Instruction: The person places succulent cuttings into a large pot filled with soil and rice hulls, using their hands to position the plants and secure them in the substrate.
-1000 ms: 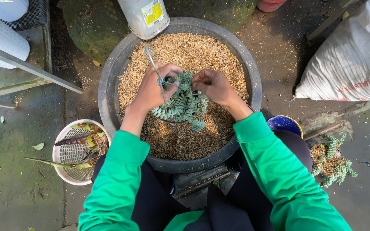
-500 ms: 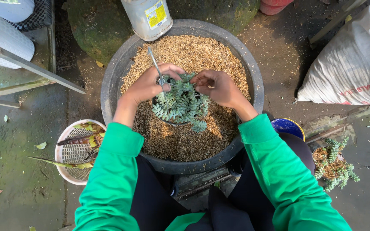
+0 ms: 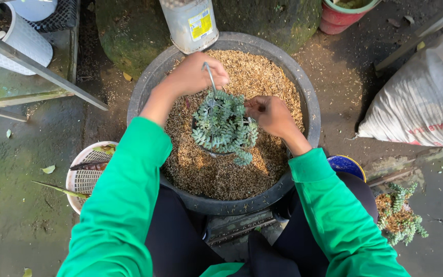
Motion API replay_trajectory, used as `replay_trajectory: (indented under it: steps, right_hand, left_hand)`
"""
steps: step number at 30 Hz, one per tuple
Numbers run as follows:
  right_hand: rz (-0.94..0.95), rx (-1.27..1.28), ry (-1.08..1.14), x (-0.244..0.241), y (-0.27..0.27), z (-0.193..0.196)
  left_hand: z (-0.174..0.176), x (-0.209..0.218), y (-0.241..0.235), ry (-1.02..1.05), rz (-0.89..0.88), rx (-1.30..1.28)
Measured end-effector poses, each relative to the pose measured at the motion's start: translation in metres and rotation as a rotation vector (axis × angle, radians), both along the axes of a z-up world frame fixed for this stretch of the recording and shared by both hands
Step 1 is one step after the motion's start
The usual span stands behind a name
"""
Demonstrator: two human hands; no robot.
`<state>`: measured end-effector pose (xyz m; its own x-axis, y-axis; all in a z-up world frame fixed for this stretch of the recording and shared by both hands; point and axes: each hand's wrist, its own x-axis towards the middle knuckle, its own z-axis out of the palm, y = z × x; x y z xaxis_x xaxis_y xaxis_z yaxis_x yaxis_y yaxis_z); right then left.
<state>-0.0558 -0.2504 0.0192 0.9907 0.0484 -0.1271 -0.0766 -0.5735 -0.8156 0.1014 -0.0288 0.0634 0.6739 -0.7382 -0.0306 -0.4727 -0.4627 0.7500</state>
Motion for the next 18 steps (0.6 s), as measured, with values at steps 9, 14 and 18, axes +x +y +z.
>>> replay_trajectory:
  steps: [9, 14, 18]
  right_hand:
    - [-0.082, 0.224, 0.032, 0.005, -0.007, -0.007]
    - [-0.019, 0.180, 0.070, -0.001, 0.006, 0.010]
    - [0.025, 0.184, -0.002, 0.001, 0.000, 0.004]
  left_hand:
    - [-0.072, 0.048, -0.073, 0.098, -0.370, 0.430]
    - [-0.056, 0.029, -0.080, 0.110, -0.312, 0.607]
    - [-0.057, 0.023, -0.081, 0.025, -0.325, 0.625]
